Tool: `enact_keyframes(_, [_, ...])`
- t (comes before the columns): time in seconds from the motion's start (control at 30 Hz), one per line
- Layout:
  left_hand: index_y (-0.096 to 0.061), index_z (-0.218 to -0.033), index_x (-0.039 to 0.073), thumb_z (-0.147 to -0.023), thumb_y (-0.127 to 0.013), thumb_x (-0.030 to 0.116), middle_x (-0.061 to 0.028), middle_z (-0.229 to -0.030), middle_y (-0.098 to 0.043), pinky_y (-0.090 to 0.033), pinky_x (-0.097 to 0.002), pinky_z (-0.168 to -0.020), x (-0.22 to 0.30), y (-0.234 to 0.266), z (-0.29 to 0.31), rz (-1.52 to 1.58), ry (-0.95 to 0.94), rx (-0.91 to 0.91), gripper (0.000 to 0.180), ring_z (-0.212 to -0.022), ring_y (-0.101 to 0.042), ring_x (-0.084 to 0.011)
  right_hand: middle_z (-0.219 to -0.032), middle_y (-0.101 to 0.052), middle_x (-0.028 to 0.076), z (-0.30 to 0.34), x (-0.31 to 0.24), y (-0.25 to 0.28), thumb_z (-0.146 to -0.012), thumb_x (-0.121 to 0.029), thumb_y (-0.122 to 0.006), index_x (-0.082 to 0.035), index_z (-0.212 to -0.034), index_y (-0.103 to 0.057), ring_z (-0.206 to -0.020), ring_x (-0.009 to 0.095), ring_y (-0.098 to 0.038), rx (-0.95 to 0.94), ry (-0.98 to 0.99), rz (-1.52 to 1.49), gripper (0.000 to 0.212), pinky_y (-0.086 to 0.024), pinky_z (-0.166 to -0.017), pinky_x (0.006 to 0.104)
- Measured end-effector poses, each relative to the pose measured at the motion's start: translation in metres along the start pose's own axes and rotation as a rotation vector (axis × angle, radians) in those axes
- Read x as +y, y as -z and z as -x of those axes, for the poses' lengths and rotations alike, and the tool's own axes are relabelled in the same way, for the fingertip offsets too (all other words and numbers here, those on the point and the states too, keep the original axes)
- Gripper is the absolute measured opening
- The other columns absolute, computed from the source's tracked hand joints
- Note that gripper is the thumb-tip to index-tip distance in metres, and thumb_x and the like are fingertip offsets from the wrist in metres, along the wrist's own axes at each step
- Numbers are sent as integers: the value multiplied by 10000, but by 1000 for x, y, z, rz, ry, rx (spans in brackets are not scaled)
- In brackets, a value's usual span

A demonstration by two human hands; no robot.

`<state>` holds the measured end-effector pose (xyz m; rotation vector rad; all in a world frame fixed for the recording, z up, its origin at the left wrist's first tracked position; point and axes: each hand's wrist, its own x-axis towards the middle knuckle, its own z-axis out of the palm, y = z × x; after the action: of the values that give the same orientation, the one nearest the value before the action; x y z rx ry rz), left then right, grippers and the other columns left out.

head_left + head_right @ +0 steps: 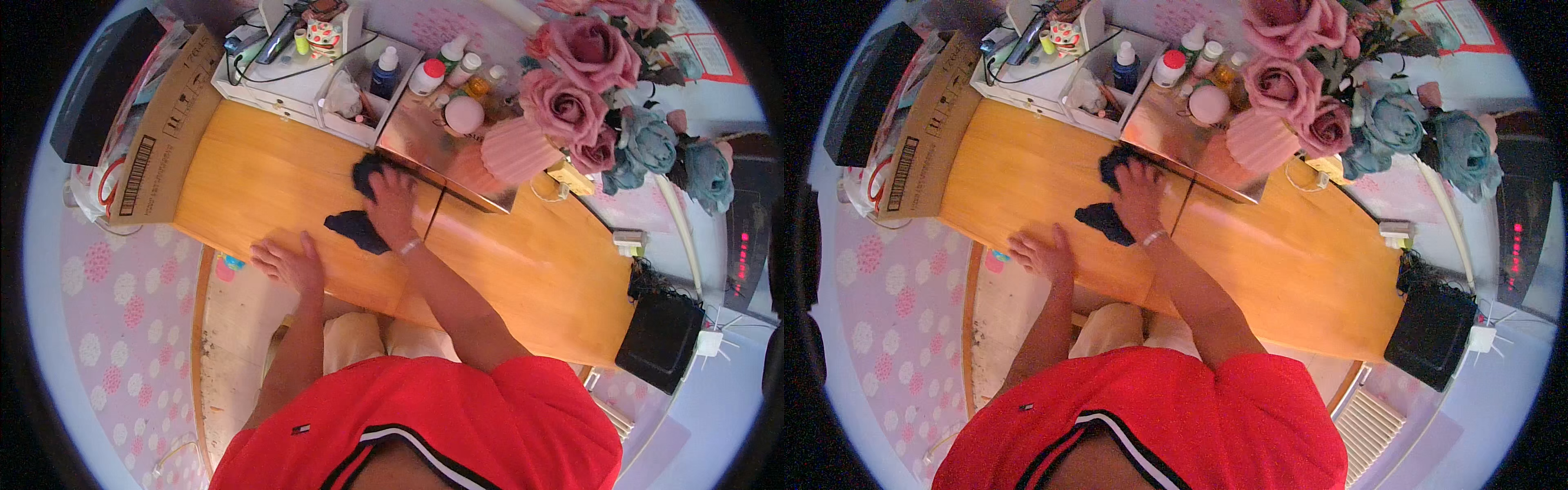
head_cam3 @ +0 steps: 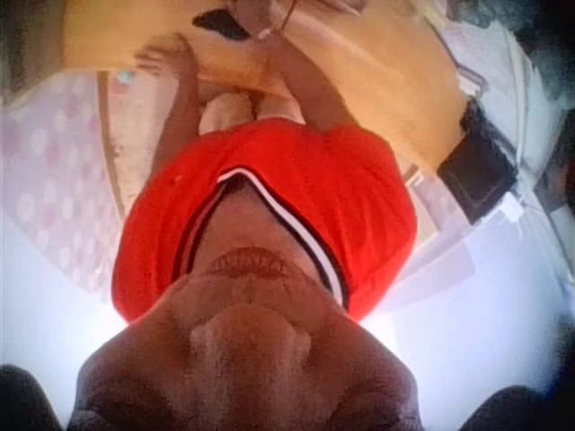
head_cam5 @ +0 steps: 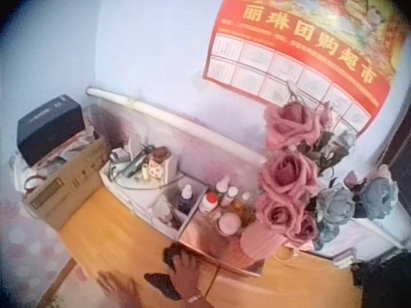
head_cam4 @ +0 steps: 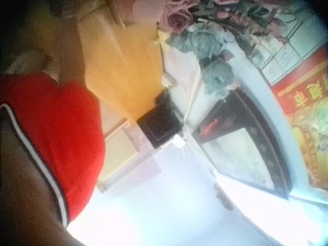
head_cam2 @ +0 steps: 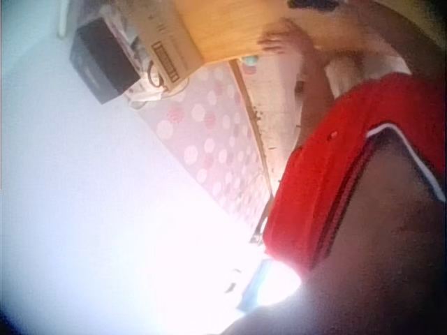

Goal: The person wipes a wooden door and a patterned wall with a dark cloth. They then move to a wooden dresser, wiping the surface and a wall-mounted pipe while temporarily moving a flower arrangement aside to clean underneath.

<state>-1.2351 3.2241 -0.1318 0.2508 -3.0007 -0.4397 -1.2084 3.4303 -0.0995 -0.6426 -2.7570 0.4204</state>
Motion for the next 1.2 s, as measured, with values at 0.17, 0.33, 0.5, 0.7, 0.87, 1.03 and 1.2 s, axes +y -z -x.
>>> enact_keyframes(0.17, [-277, -1499, 0, -858, -574, 658, -239, -1600, -155, -294, -620, -1080, -11, -20, -1, -56, -38, 72, 966, -1461, -144, -462, -1207, -543, 190, 91, 97, 42, -669, -259, -738, -69, -1062, -562, -1149, 402, -481, 98, -287, 248, 470, -374, -940, 563])
enact_keyframes(0.33, [-277, -1500, -2, -856, -555, 679, -234, -1601, -152, -311, -619, -1068, -8, -17, -2, -67, -15, 42, 978, -1461, -142, -460, -1323, -530, 194, 198, 201, 101, -748, -285, -706, -65, -1164, -564, -1204, 405, -484, 193, -737, 318, 491, -398, -937, 564])
enact_keyframes(0.5, [-290, -1495, 1, -852, -546, 689, -233, -1598, -151, -307, -628, -1068, -7, -18, 0, -76, -20, 49, 976, -1452, -154, -466, -1147, -586, 141, 302, 239, 120, -779, -319, -701, -79, -1098, -600, -1053, 401, -541, 432, -1009, 594, 412, -438, -855, 566])
enact_keyframes(0.7, [-306, -1481, -18, -845, -532, 711, -256, -1584, -171, -305, -634, -1072, -5, -15, 0, -86, -24, 51, 992, -1437, -171, -482, -1285, -534, 259, 262, 144, 68, -709, -213, -700, -2, -1095, -563, -1205, 449, -453, 373, -592, 219, 461, -323, -1037, 573])
enact_keyframes(0.87, [-266, -1490, -18, -856, -546, 675, -270, -1592, -129, -251, -639, -1083, -7, -19, 0, -47, -34, 35, 980, -1446, -129, -500, -1383, -466, 224, 184, 17, 38, -724, -224, -702, -52, -1174, -566, -1255, 478, -407, 226, -305, -115, 501, -290, -1050, 615])
enact_keyframes(1.03, [-269, -1490, -24, -852, -518, 713, -276, -1585, -161, -248, -634, -1095, -10, -30, -9, -98, -23, 50, 1006, -1440, -162, -502, -1390, -464, 188, 138, -54, 22, -754, -339, -721, -91, -1171, -582, -1350, 446, -326, -139, 43, -206, 505, -272, -1085, 618])
enact_keyframes(1.2, [-248, -1498, -17, -854, -507, 725, -271, -1592, -146, -258, -632, -1096, -2, -21, -7, -100, -1, -7, 1016, -1446, -151, -501, -1393, -468, 157, 190, -37, 39, -682, -289, -792, -114, -1129, -586, -1350, 424, -343, -168, 35, -251, 522, -288, -1086, 601])
